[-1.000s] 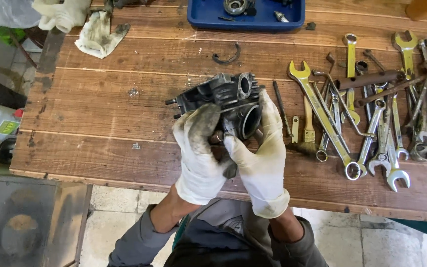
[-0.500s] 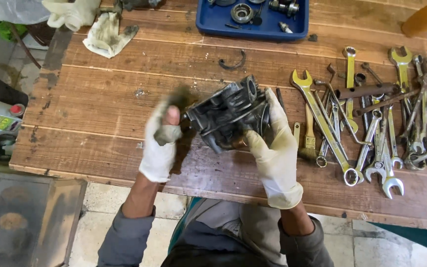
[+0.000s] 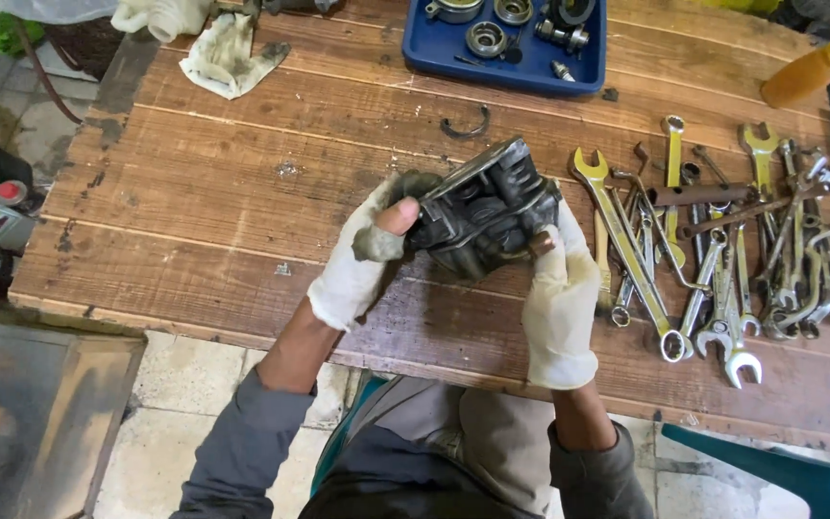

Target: Inspecting and cleaning an internal motorcycle engine component using a brush and wrench at a workbench.

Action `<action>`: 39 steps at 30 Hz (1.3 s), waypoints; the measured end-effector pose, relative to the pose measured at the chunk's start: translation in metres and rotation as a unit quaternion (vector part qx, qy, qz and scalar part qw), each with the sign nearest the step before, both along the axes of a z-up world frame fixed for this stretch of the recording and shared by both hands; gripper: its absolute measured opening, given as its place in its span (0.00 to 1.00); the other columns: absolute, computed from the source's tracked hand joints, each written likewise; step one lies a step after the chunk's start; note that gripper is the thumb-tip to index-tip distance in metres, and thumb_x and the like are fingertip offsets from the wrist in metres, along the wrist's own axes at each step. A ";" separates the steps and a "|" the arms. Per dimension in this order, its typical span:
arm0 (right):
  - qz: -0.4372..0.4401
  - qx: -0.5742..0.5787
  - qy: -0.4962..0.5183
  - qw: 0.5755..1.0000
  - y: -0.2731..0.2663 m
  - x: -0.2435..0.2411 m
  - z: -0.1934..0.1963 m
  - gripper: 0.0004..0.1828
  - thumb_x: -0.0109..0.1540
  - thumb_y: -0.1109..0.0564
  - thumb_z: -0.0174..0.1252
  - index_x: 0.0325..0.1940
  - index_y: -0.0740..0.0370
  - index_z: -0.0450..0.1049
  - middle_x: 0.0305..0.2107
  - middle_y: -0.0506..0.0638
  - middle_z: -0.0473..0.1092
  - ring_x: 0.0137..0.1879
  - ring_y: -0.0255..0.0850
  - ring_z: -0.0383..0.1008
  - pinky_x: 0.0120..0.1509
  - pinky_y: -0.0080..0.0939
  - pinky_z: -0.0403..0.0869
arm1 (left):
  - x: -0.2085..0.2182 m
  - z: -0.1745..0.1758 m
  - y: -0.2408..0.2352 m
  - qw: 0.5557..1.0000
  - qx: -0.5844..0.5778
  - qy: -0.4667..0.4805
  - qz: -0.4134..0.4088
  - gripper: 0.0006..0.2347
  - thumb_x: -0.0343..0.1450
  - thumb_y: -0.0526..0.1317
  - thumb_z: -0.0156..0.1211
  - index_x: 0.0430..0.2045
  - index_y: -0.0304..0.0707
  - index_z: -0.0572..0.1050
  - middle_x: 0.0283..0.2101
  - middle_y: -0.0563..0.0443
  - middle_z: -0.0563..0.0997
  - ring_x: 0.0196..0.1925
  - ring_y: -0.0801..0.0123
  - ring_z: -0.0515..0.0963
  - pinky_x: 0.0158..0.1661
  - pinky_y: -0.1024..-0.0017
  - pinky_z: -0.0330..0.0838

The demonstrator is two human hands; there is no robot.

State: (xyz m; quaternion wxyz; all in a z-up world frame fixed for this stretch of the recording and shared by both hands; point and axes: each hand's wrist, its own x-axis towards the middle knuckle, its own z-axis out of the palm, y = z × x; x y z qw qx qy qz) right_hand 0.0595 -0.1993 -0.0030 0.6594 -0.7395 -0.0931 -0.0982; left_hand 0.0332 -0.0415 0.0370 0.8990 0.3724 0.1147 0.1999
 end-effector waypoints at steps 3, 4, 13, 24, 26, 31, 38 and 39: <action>0.009 0.051 0.004 0.999 0.003 0.008 -0.004 0.17 0.73 0.56 0.51 0.64 0.62 0.74 0.50 0.59 0.76 0.54 0.40 0.75 0.62 0.47 0.77 | 0.003 0.003 0.001 0.999 -0.048 0.000 0.000 0.11 0.75 0.41 0.60 0.40 0.29 0.77 0.33 0.41 0.82 0.37 0.64 0.84 0.45 0.65 0.80; 0.011 0.051 0.002 0.999 0.003 0.011 -0.008 0.17 0.73 0.56 0.51 0.64 0.62 0.74 0.50 0.59 0.76 0.54 0.40 0.75 0.62 0.47 0.77 | 0.004 0.002 0.001 0.999 -0.048 -0.002 0.001 0.11 0.75 0.41 0.60 0.40 0.29 0.77 0.33 0.41 0.82 0.37 0.64 0.84 0.45 0.65 0.80; -0.044 0.196 0.145 0.969 0.006 0.029 -0.049 0.12 0.70 0.54 0.56 0.43 0.66 0.80 0.31 0.56 0.73 0.37 0.39 0.69 0.41 0.43 0.76 | 0.019 -0.065 0.037 0.933 -0.349 0.054 0.066 0.10 0.65 0.19 0.63 0.20 0.23 0.66 0.25 0.34 0.74 0.28 0.47 0.83 0.36 0.58 0.83; 0.133 0.268 0.402 0.865 0.041 0.003 0.023 0.37 0.53 0.65 0.66 0.67 0.68 0.66 0.63 0.68 0.68 0.67 0.64 0.70 0.61 0.69 0.80 | 0.005 0.018 0.060 0.665 0.723 0.186 -0.030 0.18 0.71 0.66 0.52 0.50 0.75 0.80 0.38 0.58 0.84 0.60 0.56 0.76 0.63 0.51 0.66; 0.122 0.335 0.447 0.821 0.032 0.009 -0.001 0.30 0.63 0.57 0.52 0.69 0.68 0.64 0.62 0.72 0.67 0.66 0.71 0.68 0.62 0.73 0.75 | 0.017 -0.008 0.064 0.659 0.730 0.182 -0.026 0.17 0.71 0.64 0.55 0.51 0.72 0.81 0.40 0.55 0.85 0.61 0.55 0.77 0.66 0.51 0.61; 0.101 0.390 0.518 0.755 0.018 0.011 -0.023 0.27 0.72 0.52 0.34 0.70 0.71 0.63 0.61 0.81 0.64 0.65 0.80 0.65 0.64 0.79 0.69 | 0.031 -0.037 0.067 0.654 0.735 0.181 -0.007 0.17 0.69 0.63 0.61 0.49 0.73 0.81 0.40 0.54 0.84 0.63 0.48 0.75 0.64 0.46 0.63; 0.108 0.375 0.540 0.745 0.014 -0.004 0.001 0.26 0.67 0.58 0.40 0.64 0.79 0.66 0.56 0.87 0.65 0.60 0.82 0.67 0.60 0.76 0.71 | 0.027 -0.009 0.064 0.696 0.699 0.161 -0.030 0.12 0.69 0.56 0.65 0.43 0.65 0.84 0.37 0.52 0.85 0.56 0.50 0.76 0.68 0.55 0.61; 0.090 0.410 0.544 0.727 0.012 -0.007 -0.001 0.25 0.66 0.59 0.42 0.63 0.78 0.67 0.56 0.85 0.67 0.59 0.78 0.70 0.60 0.70 0.73 | 0.027 -0.007 0.063 0.694 0.702 0.155 -0.033 0.11 0.69 0.55 0.65 0.42 0.64 0.85 0.35 0.52 0.85 0.55 0.51 0.77 0.67 0.57 0.62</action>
